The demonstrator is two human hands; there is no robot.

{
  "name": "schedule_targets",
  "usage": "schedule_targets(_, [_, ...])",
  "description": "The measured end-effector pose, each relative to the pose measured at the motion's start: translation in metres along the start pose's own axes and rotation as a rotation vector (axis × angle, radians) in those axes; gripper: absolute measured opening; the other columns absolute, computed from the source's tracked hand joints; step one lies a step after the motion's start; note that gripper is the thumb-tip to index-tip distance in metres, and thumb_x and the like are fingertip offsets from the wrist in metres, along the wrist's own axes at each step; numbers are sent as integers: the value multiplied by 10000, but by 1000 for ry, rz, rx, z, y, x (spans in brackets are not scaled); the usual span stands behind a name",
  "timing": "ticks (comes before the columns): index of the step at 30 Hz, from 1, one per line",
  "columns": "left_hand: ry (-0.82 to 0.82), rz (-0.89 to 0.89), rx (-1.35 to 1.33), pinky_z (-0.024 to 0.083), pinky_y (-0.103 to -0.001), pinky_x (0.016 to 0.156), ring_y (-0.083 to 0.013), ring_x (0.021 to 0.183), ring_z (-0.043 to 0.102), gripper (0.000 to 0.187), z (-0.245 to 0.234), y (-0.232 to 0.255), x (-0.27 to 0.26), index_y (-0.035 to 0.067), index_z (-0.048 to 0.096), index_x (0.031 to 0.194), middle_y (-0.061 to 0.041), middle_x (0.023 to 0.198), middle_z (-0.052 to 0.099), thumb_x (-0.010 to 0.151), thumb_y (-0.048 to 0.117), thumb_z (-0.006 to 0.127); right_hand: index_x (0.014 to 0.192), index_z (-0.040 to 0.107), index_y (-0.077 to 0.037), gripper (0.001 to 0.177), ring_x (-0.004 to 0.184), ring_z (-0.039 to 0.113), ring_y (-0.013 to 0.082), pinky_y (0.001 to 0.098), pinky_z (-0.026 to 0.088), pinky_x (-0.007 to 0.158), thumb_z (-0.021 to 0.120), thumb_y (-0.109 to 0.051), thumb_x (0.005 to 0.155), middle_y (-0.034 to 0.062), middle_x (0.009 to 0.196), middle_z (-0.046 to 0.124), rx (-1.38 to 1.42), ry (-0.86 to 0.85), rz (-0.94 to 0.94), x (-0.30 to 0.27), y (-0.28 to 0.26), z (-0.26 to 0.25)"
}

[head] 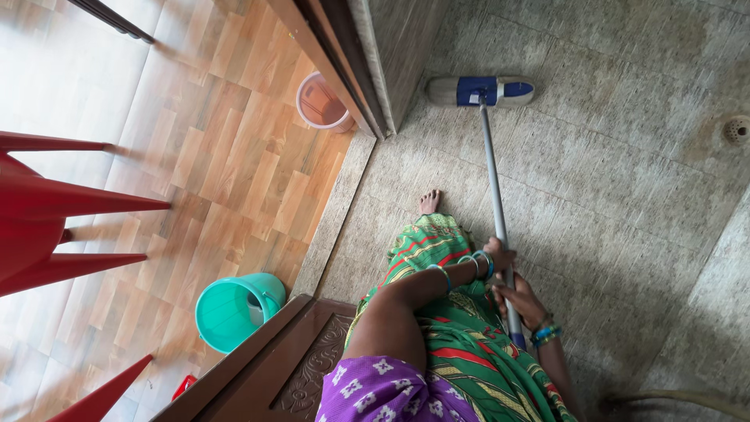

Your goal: The person mops a tiled floor in a bathroom and an adjacent room using a mop, reaching into corners and around fixtures like a sink and toilet.

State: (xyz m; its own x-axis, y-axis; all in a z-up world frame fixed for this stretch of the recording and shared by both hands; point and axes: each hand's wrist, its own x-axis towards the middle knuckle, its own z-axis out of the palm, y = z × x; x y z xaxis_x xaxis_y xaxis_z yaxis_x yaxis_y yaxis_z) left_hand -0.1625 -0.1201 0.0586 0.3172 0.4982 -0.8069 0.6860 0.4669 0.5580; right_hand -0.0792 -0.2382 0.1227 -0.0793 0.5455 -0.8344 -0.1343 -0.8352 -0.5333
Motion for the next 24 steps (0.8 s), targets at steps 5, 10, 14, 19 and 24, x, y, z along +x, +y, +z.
schedule_targets(5, [-88,-1,-103,627,-411,816,-323,993,753,713,11,-24,-25,-142,421,1216,-278,1071,734,869,372,771,1211,536,-88,370,726,717,77,235,612,614,672,-124,869,-5,872,706,92,38,6,-26,26,15])
schedule_targets(10, [-194,-18,-290,651,-414,754,-327,934,789,655,-2,-20,-16,-153,366,1199,-241,957,779,880,321,687,1161,552,-40,267,550,586,122,266,484,444,662,-158,948,48,697,616,53,6,11,-14,18,11])
schedule_targets(14, [-167,27,-233,649,-411,746,-310,901,773,652,-14,-13,-1,-157,383,1177,-221,931,758,885,327,709,1140,533,-57,258,482,547,129,280,455,398,661,-139,931,43,677,591,122,-16,18,0,4,12])
schedule_targets(19, [-139,69,-229,634,-397,729,-274,847,767,610,-41,9,33,-159,419,1173,-197,896,772,885,294,707,1101,507,-100,274,413,532,158,335,446,346,680,-181,905,47,650,579,127,45,98,28,-40,14])
schedule_targets(24, [-179,25,-233,638,-384,698,-236,787,774,479,-71,48,81,-150,498,1132,-161,835,783,864,213,657,1083,526,-104,259,424,576,161,340,488,356,690,-192,903,49,653,601,137,24,38,68,-90,-2])
